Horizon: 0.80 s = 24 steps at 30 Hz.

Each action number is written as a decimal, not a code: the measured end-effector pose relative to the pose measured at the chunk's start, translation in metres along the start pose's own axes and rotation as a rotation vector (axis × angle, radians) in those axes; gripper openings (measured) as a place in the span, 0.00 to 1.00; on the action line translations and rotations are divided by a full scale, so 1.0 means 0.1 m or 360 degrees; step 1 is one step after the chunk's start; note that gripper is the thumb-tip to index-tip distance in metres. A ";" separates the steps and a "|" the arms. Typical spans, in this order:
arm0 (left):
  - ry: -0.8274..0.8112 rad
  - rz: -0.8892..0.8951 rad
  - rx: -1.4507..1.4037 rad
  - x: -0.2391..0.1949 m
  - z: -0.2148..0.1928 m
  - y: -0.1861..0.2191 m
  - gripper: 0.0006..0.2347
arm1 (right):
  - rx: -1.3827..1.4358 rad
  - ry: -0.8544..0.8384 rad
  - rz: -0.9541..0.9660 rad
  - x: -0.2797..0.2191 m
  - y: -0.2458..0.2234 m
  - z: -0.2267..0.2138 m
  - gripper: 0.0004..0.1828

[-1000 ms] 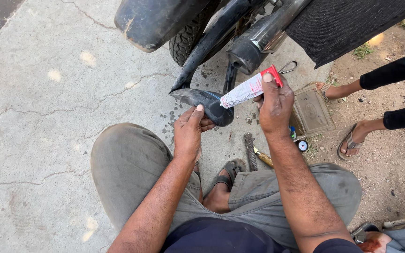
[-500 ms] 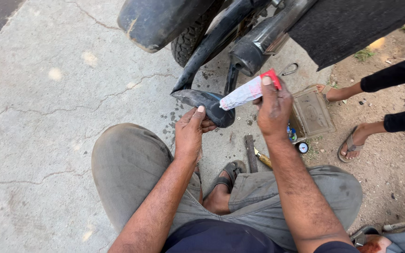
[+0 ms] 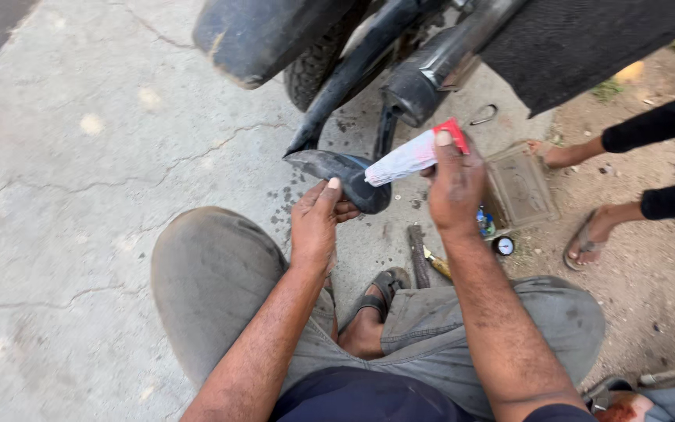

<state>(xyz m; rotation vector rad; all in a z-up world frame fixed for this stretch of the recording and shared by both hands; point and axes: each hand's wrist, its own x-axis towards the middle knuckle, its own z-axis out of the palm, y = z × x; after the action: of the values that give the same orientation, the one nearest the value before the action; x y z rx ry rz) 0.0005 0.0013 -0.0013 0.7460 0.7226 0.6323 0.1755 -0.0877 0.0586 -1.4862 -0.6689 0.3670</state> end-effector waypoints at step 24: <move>-0.0047 0.0135 0.0194 -0.09 -0.02 0.00 0.16 | 0.0563 0.0257 0.0527 -0.03 0.19 -0.11 0.17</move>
<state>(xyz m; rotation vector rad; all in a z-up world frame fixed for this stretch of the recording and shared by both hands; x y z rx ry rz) -0.0067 -0.0041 0.0009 0.9005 0.7097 0.6571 0.1830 -0.0970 0.0397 -1.2673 -0.2111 0.5804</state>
